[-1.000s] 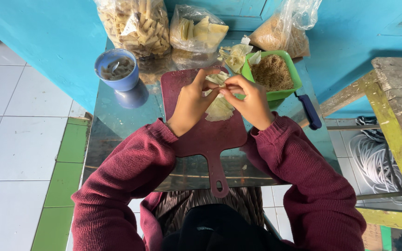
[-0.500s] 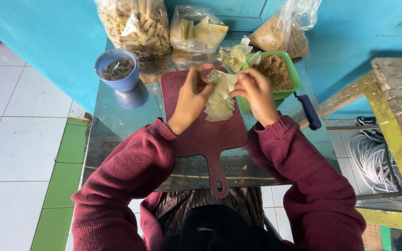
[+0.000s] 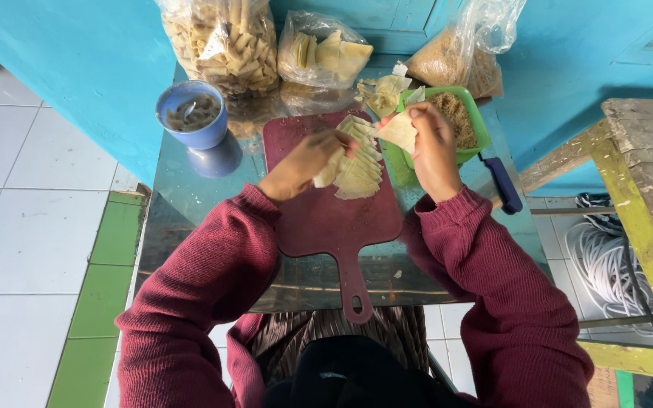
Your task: The person sits at a stainless steel table and folds thin wafer sheets by hand, pressing pieces together and stacking folded sheets on a cutting board. They take new sheets from a pile, occasionally reach into a bag of rolled snacks, and work through the sheets one at a time.
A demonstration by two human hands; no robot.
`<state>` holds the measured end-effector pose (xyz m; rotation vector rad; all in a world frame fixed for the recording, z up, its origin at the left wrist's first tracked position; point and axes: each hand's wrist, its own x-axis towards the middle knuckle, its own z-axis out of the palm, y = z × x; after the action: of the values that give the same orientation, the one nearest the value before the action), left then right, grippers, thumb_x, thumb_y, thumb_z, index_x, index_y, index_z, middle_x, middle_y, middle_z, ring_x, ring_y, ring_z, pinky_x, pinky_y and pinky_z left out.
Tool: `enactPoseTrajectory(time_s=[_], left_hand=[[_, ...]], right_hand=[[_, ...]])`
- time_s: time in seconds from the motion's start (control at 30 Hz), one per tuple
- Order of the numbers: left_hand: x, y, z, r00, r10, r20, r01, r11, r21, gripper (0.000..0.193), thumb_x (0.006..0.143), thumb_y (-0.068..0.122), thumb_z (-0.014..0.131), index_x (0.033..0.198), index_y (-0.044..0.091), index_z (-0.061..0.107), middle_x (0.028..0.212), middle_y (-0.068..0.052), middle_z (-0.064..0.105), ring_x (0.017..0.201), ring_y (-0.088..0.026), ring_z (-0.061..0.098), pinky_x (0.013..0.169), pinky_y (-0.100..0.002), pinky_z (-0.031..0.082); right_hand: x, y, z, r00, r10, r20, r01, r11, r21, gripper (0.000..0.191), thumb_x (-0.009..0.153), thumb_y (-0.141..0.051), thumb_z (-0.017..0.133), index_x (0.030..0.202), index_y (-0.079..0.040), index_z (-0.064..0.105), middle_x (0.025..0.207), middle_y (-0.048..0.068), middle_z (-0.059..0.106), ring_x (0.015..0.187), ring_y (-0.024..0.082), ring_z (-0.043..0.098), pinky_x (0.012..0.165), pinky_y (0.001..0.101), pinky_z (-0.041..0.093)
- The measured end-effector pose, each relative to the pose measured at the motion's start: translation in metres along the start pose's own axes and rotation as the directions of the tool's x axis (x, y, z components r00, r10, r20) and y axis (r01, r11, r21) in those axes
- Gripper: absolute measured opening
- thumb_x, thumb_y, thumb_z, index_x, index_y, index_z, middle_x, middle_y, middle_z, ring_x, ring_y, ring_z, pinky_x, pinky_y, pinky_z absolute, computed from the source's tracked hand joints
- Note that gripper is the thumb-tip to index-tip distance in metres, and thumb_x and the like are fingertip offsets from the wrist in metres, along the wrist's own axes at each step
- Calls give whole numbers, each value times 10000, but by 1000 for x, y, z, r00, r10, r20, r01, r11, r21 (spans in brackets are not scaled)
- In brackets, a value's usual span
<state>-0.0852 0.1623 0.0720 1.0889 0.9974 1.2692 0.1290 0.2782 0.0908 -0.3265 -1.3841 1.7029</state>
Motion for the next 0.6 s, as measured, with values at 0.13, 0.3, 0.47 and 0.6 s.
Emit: enactPoseTrajectory(time_s=[0.13,0.3,0.47,0.6], left_hand=[[-9,7,17,989,-116,92,125,988,-89,399,1073,302,444,1309,61,657,1110,0,728,879,-26,606,678,-177,510],[-1,-1,12,977,-199,-73,186,971,-152,422,1093,392,517,1210,13,660,862,4,640,667,-75,577,547,-254,454],[5,-15,3,989,138,-49,-129,981,146,249,1042,195,637,1222,30,688,923,80,641,771,19,531,664,-181,441],[3,-16,3,972,223,-77,-204,959,197,222,1058,194,624,1211,50,697,892,83,628,739,20,500,620,-188,413]], right_hand=[[-9,0,12,993,-41,109,76,936,-343,155,1125,-102,483,1117,8,592,1161,133,719,1029,196,645,932,344,523],[-20,-7,23,955,-6,297,170,830,-531,219,1112,-119,492,1196,11,646,1216,107,705,1129,172,664,982,320,545],[-15,-13,24,979,-38,200,128,879,-459,204,1141,-127,486,1254,18,576,1241,94,671,1210,170,662,1040,319,539],[-9,-20,16,936,305,173,-230,906,-355,249,1040,-111,557,1266,-7,547,1119,48,650,1012,158,691,904,321,589]])
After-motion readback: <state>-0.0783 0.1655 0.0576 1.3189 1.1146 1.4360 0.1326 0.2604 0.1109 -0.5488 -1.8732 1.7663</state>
